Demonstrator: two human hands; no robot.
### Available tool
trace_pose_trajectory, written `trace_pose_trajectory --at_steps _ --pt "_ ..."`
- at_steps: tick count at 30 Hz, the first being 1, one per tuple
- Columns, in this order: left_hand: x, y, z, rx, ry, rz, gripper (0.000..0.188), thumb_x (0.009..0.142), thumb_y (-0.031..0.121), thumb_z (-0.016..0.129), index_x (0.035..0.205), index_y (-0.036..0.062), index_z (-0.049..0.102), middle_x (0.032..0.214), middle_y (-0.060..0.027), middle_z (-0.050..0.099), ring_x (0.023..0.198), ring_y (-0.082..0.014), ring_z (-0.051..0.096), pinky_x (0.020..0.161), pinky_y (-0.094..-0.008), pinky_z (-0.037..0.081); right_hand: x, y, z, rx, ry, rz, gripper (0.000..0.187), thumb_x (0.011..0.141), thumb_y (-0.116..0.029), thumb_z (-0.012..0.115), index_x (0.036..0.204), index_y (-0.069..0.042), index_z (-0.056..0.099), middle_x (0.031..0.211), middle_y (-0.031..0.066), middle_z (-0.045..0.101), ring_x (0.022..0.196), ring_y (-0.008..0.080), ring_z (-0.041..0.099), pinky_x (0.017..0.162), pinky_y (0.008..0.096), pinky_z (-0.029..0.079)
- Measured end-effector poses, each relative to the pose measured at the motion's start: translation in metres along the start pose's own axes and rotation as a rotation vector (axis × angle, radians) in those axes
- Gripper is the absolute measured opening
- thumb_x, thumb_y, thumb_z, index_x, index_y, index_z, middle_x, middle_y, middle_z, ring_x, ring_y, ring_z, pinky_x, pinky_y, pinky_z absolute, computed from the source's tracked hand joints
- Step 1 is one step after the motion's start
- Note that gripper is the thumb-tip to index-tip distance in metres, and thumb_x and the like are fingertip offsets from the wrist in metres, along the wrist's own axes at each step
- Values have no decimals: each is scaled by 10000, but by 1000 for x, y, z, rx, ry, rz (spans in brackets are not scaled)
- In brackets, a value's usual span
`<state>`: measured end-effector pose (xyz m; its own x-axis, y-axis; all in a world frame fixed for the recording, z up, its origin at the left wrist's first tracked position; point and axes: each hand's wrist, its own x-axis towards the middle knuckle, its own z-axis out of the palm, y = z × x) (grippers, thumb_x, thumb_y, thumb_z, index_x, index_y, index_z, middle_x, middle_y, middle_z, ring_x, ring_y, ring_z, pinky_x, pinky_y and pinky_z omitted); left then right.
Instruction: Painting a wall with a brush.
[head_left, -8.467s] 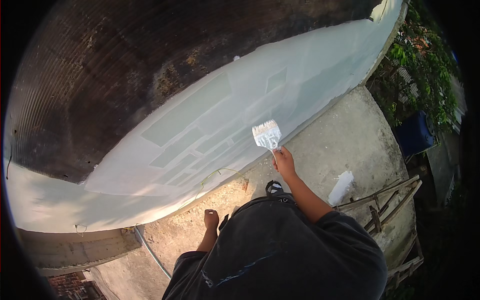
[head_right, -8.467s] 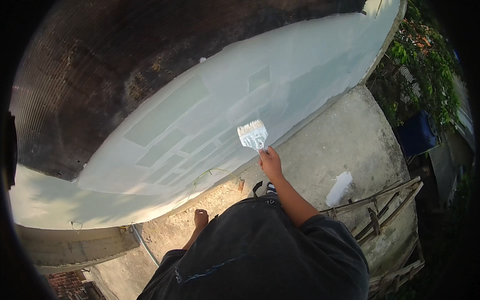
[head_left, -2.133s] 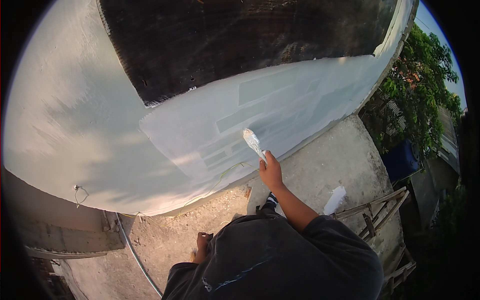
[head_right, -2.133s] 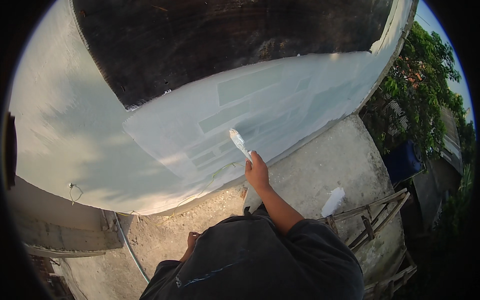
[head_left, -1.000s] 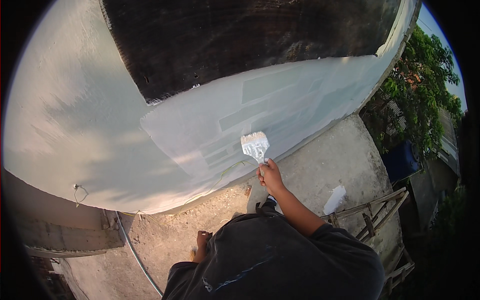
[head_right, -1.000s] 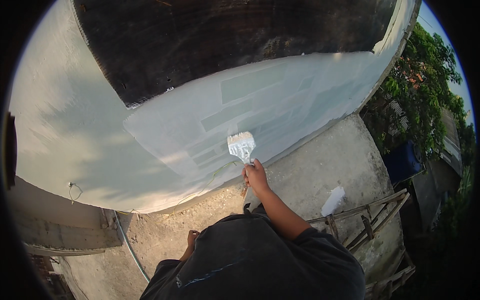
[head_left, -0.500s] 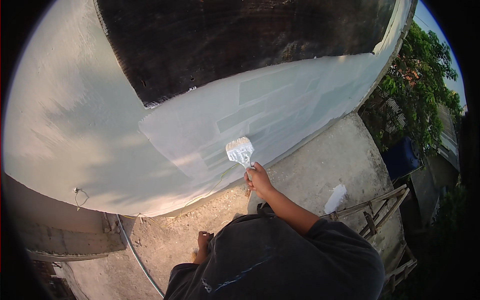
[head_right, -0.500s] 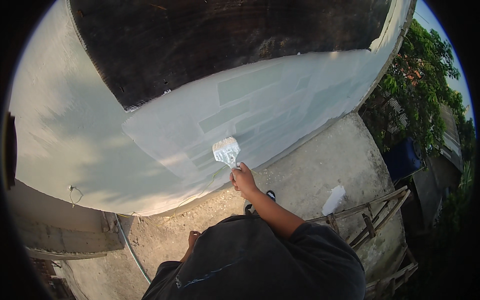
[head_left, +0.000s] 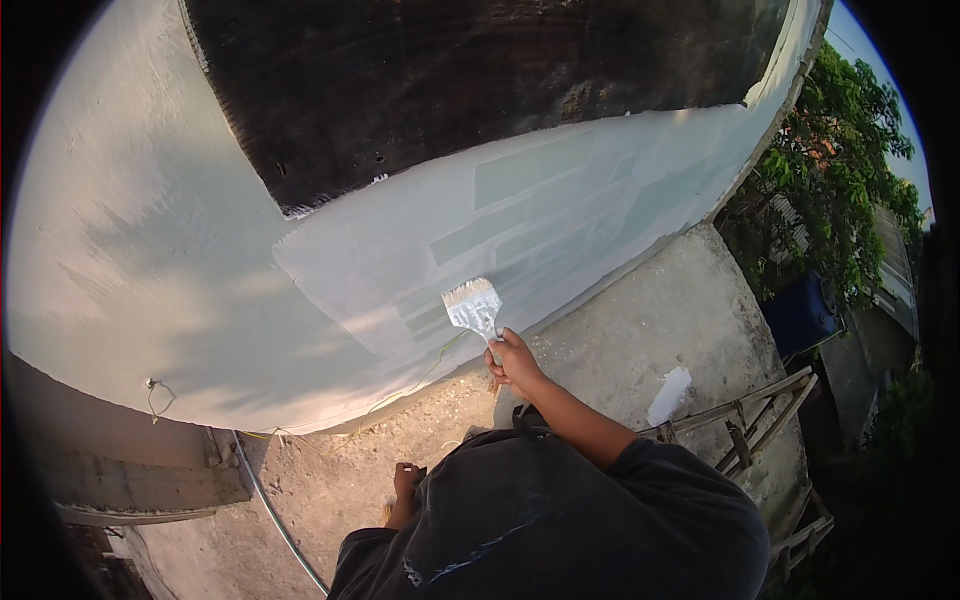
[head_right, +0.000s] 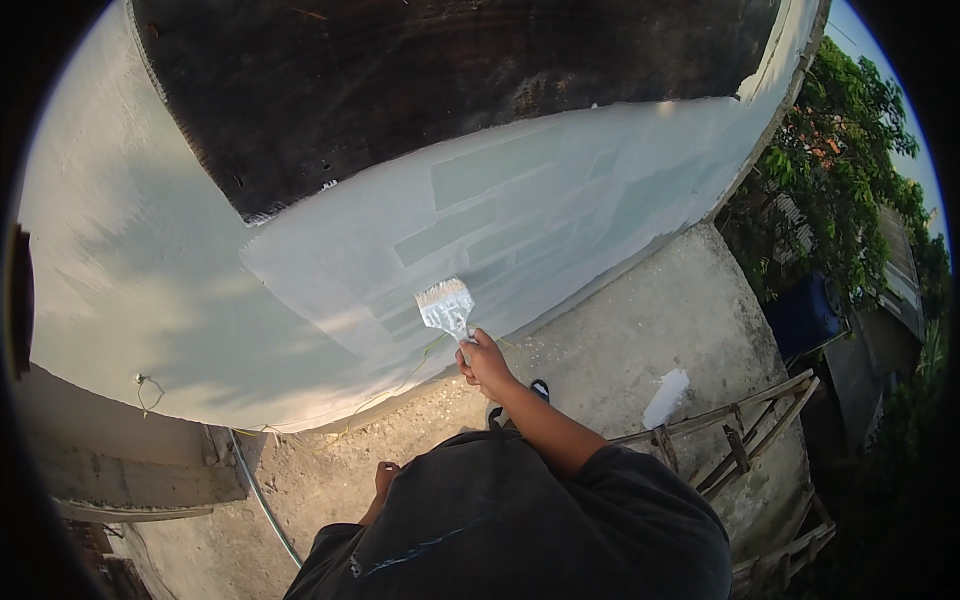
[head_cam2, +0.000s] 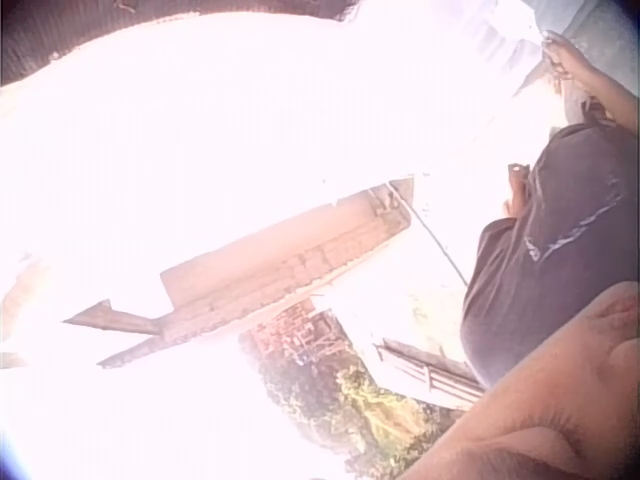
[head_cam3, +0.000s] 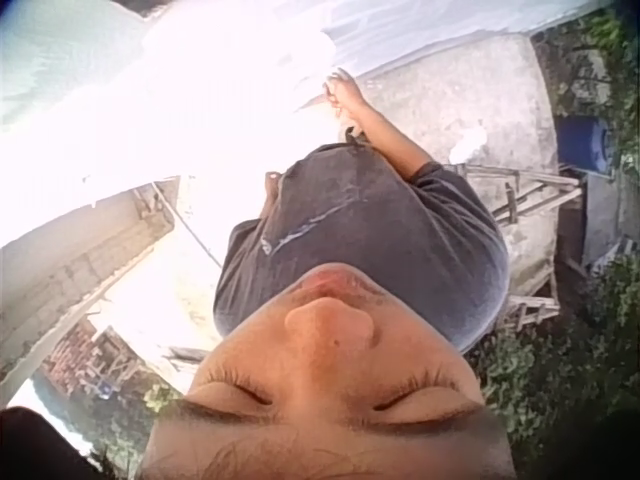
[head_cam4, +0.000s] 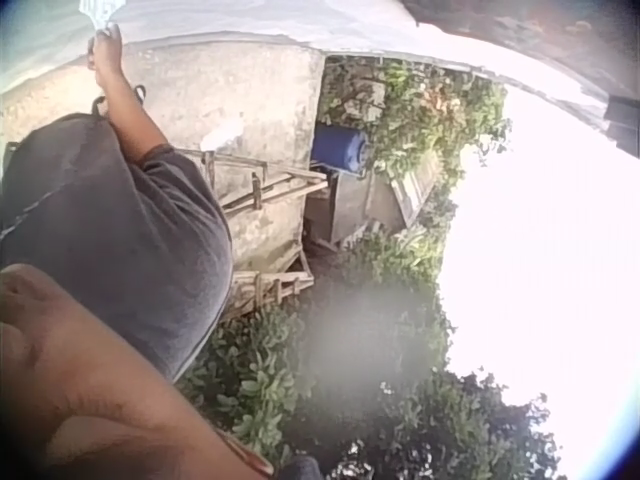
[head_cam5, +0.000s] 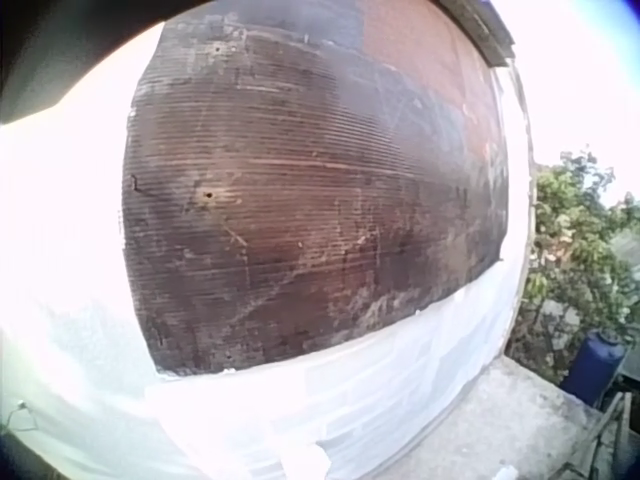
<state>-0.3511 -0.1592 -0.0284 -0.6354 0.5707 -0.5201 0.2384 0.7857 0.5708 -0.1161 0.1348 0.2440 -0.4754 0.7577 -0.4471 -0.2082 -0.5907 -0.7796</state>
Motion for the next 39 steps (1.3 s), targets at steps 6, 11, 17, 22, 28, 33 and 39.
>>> trace_pose_trajectory --at_steps 6,11,17,22,28,33,39 --pt "4 -15 4 26 -14 88 329 755 318 631 942 56 561 924 -193 645 876 -368 622 739 -426 493 15 -3 1 2 29 -15 54 933 -141 418 970 -101 411 696 37 474 441 89 361 348 229 228" --pt "1 -7 3 4 -24 37 328 756 318 630 943 56 566 923 -190 645 876 -366 621 744 -423 493 13 9 8 -38 -81 27 43 935 -137 428 960 -103 417 708 37 470 449 81 342 355 220 223" --pt "1 4 1 68 -15 27 283 814 276 627 924 17 590 907 -152 642 858 -268 629 745 -349 492 14 -4 -14 -1 31 -11 41 936 -141 414 956 -105 418 698 30 467 440 86 338 351 219 221" --pt "-1 -4 0 29 -27 9 332 762 324 628 956 60 574 912 -181 647 868 -351 626 744 -404 496 19 11 23 32 67 27 36 938 -139 407 961 -112 405 698 27 468 431 86 335 345 222 212" --pt "-6 19 -2 105 -23 0 291 825 286 604 944 21 591 929 -158 645 881 -273 629 764 -361 490 15 21 2 -112 -25 -58 59 932 -136 423 927 -100 376 611 22 446 389 87 332 327 246 227" --pt "4 -1 1 81 -42 13 302 794 301 616 945 41 586 935 -155 648 885 -302 626 764 -378 490 20 11 5 31 63 -34 35 945 -146 406 930 -120 388 662 26 457 420 86 336 341 232 219" --pt "0 0 2 28 -28 4 326 761 311 631 963 62 577 931 -173 649 887 -343 624 756 -404 493 13 24 33 -73 -115 58 53 936 -144 425 927 -121 378 657 27 450 424 83 337 338 226 207"
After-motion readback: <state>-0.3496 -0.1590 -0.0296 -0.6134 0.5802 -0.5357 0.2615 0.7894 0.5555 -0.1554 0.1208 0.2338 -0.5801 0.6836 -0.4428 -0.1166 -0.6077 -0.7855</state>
